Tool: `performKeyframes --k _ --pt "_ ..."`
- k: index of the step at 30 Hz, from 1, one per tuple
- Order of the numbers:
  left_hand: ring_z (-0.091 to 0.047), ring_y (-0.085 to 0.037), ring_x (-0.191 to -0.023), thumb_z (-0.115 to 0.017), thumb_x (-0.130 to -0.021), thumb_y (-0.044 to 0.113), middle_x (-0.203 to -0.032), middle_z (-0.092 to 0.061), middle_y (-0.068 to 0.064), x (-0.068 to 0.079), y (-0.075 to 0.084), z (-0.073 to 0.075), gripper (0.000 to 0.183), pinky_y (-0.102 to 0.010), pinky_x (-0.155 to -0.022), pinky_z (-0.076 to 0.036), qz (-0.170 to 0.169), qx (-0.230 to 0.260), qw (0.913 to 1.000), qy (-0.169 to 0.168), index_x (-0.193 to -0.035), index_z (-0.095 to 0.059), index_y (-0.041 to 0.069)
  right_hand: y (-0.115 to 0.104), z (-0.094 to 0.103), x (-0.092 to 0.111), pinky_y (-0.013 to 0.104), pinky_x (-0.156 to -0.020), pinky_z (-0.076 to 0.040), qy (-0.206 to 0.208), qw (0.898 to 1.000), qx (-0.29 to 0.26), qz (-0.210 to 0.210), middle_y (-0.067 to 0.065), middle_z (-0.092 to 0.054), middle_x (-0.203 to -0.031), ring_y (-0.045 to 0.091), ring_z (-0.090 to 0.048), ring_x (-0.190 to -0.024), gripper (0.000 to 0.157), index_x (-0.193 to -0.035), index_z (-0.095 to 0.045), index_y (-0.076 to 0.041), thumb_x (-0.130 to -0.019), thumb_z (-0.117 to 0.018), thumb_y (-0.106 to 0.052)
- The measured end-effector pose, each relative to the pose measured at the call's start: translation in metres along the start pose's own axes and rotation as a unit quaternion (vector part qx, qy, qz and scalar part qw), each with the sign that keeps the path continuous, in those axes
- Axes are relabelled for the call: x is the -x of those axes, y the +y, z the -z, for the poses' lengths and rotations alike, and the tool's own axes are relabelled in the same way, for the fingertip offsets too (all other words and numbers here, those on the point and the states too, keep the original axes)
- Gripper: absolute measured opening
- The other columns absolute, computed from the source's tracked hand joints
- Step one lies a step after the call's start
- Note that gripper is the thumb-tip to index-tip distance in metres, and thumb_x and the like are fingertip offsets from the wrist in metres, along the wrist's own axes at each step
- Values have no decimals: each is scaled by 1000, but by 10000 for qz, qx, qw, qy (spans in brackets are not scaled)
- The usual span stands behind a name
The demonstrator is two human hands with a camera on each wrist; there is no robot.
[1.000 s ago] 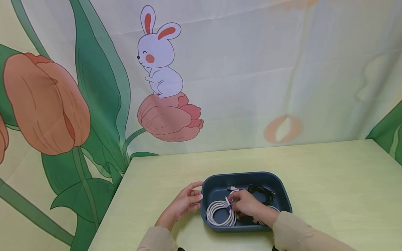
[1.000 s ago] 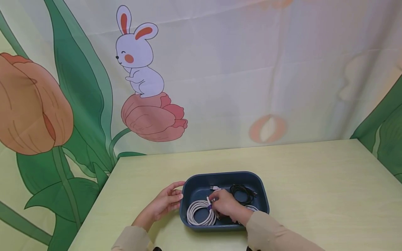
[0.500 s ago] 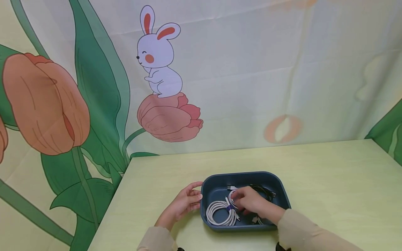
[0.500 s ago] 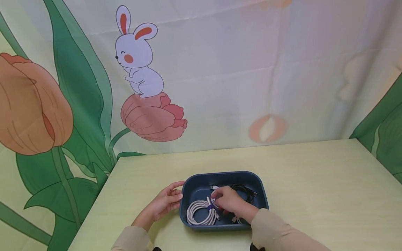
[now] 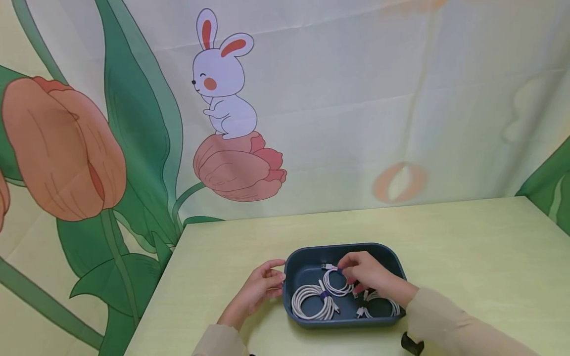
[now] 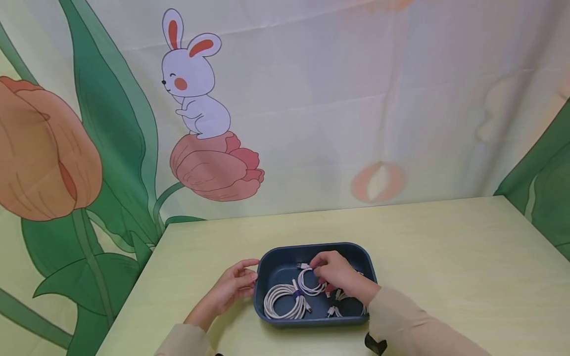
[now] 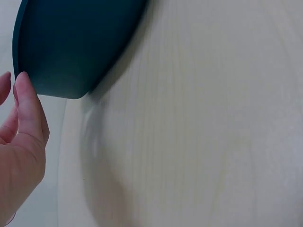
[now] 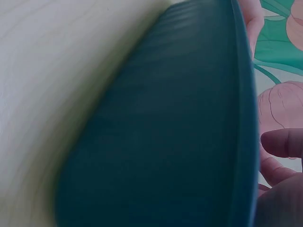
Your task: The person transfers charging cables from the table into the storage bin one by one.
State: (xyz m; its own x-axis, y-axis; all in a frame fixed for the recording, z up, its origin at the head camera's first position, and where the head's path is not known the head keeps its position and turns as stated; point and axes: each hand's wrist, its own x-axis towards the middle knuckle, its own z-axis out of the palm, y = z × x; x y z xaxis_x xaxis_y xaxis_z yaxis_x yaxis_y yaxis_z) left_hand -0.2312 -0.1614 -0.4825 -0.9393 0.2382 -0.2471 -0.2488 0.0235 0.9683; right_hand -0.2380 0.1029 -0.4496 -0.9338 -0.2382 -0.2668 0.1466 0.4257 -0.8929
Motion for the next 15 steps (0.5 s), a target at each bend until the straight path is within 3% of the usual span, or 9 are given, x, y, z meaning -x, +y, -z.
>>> performKeyframes --k 9,15 --pt "-54 -9 -63 -54 -85 6 -79 -52 2 1 3 3 46 -21 -60 -49 -70 104 9999 -3 -127 -37 -2 -3 15 3 31 -51 -49 -8 10000 -70 16 16 -58 -95 21 -55 -69 20 -104 -55 1 -86 -49 -5" --pt "-49 -9 -62 -53 -84 3 -77 -50 2 -3 6 3 44 -20 -56 -48 -104 149 9990 407 -126 -38 -3 -9 28 3 30 -51 -47 -42 9997 -172 147 19 -57 -97 19 -52 -66 23 -107 -52 3 -87 -47 -6"
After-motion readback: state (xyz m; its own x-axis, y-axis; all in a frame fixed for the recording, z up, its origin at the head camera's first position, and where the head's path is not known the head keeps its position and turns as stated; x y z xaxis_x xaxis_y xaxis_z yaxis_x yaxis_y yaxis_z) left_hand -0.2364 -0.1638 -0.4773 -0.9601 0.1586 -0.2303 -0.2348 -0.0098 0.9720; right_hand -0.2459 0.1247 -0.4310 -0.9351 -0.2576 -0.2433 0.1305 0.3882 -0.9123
